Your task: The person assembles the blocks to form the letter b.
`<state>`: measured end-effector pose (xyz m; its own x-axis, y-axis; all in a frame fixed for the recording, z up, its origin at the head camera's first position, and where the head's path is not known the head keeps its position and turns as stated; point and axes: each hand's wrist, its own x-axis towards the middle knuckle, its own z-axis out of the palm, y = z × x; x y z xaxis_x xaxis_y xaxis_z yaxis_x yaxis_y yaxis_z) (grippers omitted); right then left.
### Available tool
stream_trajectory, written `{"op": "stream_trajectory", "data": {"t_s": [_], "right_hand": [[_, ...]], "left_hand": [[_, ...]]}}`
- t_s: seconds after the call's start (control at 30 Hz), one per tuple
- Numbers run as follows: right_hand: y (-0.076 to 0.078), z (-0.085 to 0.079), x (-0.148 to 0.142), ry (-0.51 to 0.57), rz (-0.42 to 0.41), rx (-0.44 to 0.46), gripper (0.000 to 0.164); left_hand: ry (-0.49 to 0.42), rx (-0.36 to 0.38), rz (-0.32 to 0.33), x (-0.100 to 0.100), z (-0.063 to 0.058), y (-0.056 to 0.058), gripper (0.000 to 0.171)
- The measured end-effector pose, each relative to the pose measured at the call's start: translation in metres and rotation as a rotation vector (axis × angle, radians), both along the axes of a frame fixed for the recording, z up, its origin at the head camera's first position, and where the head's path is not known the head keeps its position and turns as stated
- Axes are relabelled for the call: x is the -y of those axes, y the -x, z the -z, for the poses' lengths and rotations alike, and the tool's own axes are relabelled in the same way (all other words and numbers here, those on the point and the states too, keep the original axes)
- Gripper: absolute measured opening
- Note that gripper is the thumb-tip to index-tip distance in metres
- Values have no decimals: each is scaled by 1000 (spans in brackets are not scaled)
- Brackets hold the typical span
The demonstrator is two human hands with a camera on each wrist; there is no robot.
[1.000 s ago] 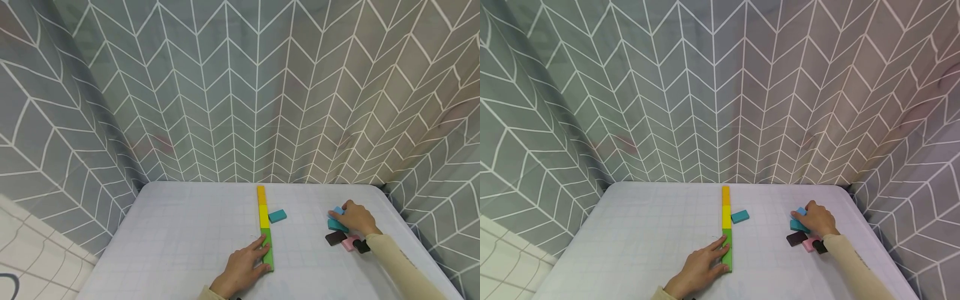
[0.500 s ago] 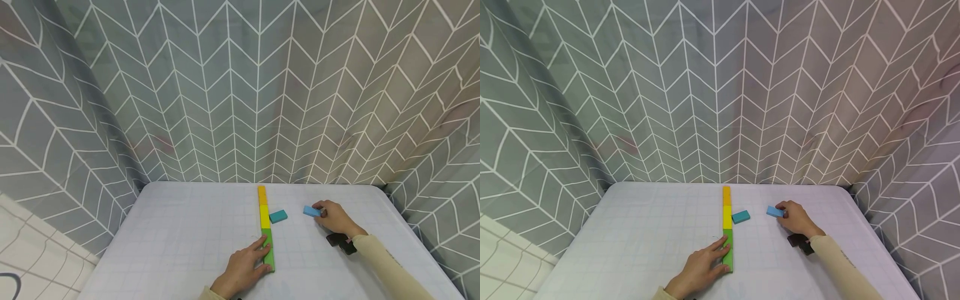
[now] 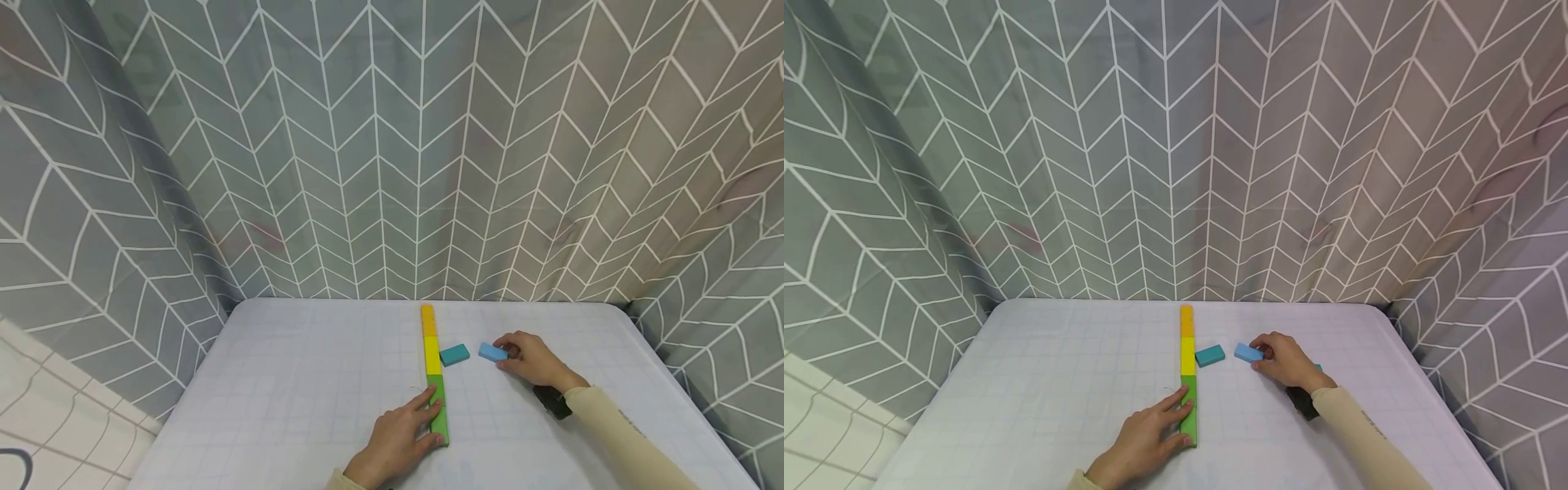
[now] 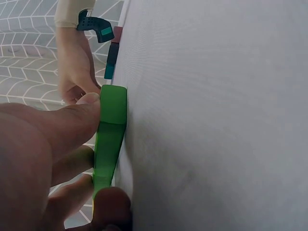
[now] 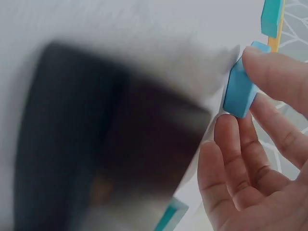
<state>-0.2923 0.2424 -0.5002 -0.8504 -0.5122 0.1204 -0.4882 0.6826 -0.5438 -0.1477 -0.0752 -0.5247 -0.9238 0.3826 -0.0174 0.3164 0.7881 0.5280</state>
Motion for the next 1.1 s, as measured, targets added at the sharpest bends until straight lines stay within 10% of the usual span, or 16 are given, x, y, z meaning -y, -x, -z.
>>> {"op": "stream_trajectory", "data": {"t_s": [0.8, 1.1], "right_hand": [[-5, -2, 14, -19, -19, -25, 39], [-13, -15, -21, -96, 141, -38, 48]], "left_hand": [[3, -37, 13, 1, 1, 0, 59], [-4, -31, 11, 1, 3, 1, 59]]}}
